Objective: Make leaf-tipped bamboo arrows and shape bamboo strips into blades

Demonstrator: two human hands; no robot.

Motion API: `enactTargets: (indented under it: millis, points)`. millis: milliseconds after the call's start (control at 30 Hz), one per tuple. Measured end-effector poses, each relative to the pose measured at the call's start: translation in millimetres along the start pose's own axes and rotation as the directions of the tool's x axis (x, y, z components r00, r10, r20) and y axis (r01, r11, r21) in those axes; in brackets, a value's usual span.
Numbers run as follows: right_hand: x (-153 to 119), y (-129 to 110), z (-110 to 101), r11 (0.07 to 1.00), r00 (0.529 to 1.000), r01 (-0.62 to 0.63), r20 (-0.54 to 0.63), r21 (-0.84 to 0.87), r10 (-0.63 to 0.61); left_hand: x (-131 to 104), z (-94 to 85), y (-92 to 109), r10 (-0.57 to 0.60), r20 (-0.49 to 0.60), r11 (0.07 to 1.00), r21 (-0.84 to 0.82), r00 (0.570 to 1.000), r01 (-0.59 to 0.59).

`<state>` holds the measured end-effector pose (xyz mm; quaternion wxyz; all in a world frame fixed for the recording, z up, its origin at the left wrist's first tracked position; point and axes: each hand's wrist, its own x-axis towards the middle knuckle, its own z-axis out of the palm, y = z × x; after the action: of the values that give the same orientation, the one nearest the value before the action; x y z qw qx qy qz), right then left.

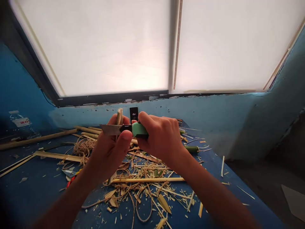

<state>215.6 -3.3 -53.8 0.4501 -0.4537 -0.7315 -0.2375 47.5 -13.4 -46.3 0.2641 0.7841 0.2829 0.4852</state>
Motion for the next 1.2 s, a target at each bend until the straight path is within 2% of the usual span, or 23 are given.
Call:
enactTargets:
  millis: [100,200,400,500,600,733,800,933,1200]
  points:
    - [1,-2,-2,1.0,1.0,-0.006,-0.029,0.018,0.006,-4,-2.2,0,-0.056,0.026,0.997,-0.051,0.998,0.057]
    - [2,-3,-3,1.0,0.999,0.025,-0.024,0.002,-0.025,-7,-3.4,-1,-0.069,0.033,0.998,-0.006,0.997,0.069]
    - [1,-5,-6,0.999,1.0,0.019,-0.008,-0.038,-0.019,-3,2.5,-7,-0.034,-0.027,0.998,-0.051,0.999,0.033]
    - [1,-7,-4,0.993,1.0,0.002,-0.017,-0.115,-0.004,0,8.0,-13,-0.066,-0.065,0.993,-0.102,0.996,0.059]
    - [2,-7,5,0.978,1.0,-0.02,-0.014,-0.207,0.018,3,12.1,-23,-0.146,-0.112,0.989,-0.053,0.983,0.141]
    - [3,-2,27,0.962,0.995,-0.063,0.063,-0.267,0.083,8,16.7,-45,-0.254,-0.212,0.966,-0.007,0.944,0.258]
    - [3,0,39,0.953,0.979,-0.093,0.15,-0.289,0.141,12,19.9,-59,-0.274,-0.243,0.96,-0.021,0.931,0.278]
    - [2,6,58,0.936,0.902,-0.129,0.354,-0.326,0.247,19,29.5,-86,-0.335,-0.287,0.942,-0.076,0.897,0.328]
    - [-6,15,88,0.927,0.814,-0.172,0.481,-0.333,0.324,26,48.9,-121,-0.508,-0.268,0.854,-0.278,0.818,0.439]
